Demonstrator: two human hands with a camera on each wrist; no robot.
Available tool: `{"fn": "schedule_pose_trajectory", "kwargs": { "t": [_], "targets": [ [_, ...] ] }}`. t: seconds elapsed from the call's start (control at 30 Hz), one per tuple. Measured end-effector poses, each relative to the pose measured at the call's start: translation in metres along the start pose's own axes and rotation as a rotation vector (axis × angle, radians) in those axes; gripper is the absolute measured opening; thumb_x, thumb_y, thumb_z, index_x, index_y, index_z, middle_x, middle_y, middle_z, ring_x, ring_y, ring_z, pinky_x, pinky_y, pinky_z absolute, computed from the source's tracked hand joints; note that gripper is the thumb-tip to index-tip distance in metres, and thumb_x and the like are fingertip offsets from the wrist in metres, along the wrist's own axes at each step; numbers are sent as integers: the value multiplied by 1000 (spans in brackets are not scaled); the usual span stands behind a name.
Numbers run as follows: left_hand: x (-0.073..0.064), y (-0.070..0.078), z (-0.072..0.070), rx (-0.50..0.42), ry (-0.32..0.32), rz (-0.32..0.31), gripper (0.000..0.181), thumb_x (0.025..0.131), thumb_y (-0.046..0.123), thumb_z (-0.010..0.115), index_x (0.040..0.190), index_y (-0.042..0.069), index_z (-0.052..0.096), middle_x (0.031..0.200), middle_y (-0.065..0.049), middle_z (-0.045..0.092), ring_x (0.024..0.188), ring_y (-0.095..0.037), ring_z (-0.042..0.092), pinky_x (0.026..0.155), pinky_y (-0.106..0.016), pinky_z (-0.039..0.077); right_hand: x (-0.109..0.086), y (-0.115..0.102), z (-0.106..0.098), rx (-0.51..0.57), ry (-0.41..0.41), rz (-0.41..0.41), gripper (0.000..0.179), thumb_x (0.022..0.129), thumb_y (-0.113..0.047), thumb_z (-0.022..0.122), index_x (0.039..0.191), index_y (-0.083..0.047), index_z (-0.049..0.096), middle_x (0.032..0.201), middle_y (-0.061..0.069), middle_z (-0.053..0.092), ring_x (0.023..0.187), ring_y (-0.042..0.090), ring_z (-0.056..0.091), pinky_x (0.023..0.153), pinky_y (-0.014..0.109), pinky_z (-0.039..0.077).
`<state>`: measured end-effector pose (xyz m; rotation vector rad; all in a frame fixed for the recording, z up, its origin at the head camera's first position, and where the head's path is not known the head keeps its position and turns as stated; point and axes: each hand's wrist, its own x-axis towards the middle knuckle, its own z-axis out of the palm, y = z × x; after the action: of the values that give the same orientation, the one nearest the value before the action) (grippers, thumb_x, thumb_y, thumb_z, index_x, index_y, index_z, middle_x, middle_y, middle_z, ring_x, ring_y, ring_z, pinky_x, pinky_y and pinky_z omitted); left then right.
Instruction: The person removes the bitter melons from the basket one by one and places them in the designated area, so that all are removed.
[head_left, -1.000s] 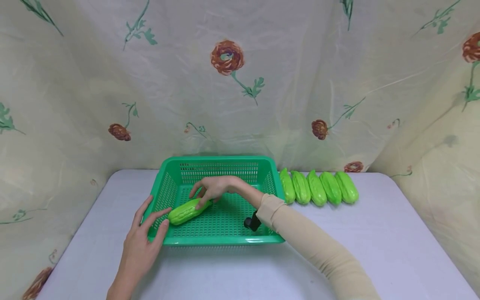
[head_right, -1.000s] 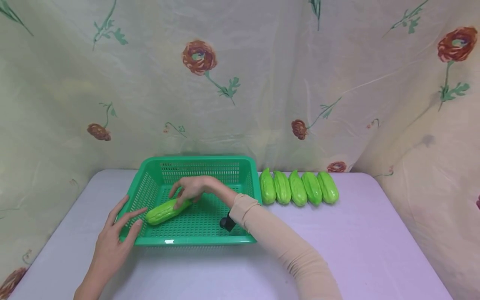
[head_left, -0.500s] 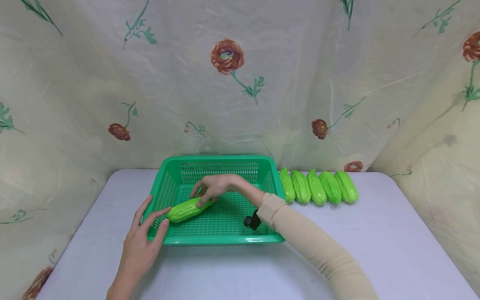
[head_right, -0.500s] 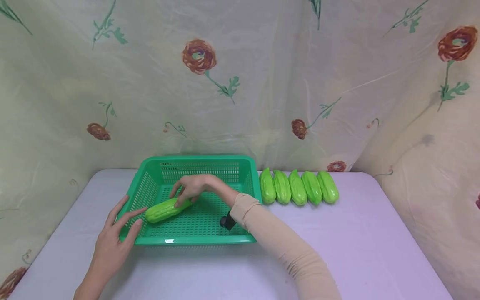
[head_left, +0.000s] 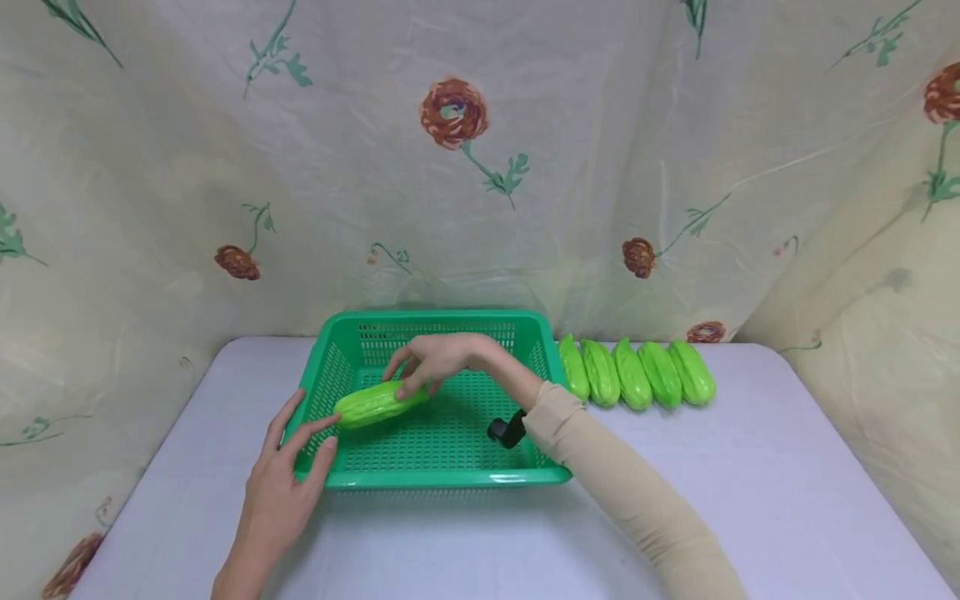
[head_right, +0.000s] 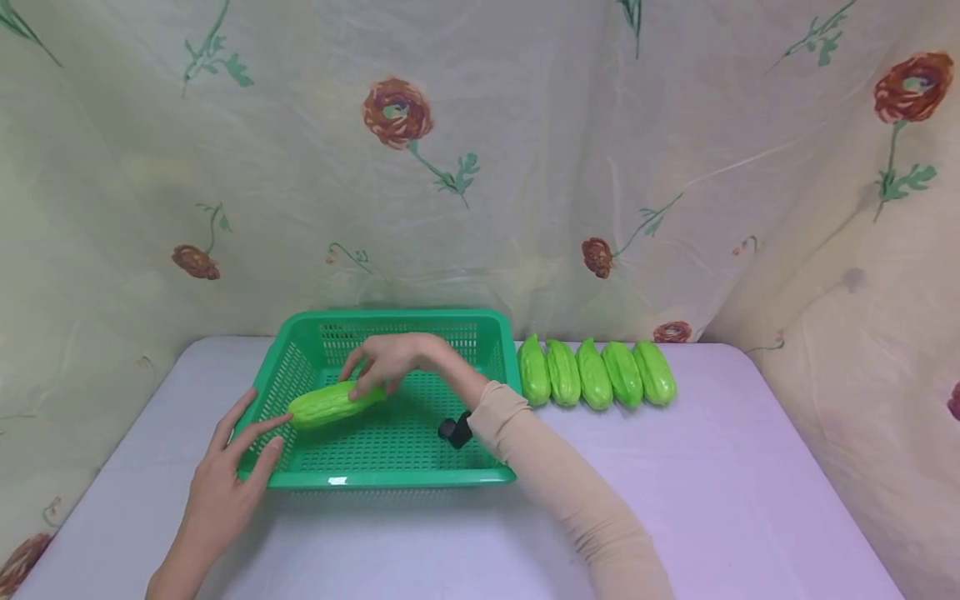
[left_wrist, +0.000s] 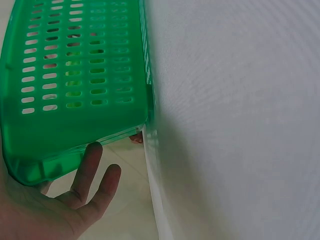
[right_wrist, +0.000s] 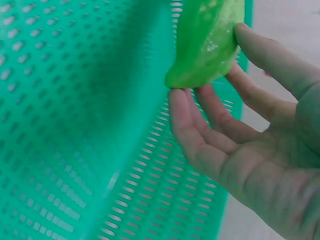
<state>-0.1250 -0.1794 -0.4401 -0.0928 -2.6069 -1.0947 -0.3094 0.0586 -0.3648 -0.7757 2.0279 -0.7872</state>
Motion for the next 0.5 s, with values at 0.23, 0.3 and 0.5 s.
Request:
{"fn": "schedule_pose_trajectory", "kwargs": {
  "t": [0.23, 0.3, 0.5],
  "targets": [
    [-2, 1, 1, 3, 4, -2, 31, 110, 27, 62, 139, 20, 72, 177, -7, 32, 152, -52, 46, 98, -78, 51, -17, -5, -9, 35, 40, -28, 47, 105, -25, 72, 150, -17, 61, 159, 12, 58, 146, 24, 59, 113, 50, 57],
    [-2, 1, 1, 2, 3, -5, 31, 110, 28, 62, 139, 21, 72, 178, -6, 32, 153, -51, 45, 99, -78, 50, -23, -6, -13, 44, 51, -42, 46, 106, -25, 72, 150, -17, 61, 160, 11, 57, 147, 24, 58, 113, 49, 57],
    [-2, 1, 2, -1, -5, -15, 32, 110, 30, 62, 139, 21, 72, 178, -6, 31, 156, -50, 42, 102, -79, 48, -42, -9, -20, 67, 102, -78, 46, 106, -28, 70, 150, -18, 61, 160, 9, 55, 152, 25, 51, 108, 39, 60]
  ]
}}
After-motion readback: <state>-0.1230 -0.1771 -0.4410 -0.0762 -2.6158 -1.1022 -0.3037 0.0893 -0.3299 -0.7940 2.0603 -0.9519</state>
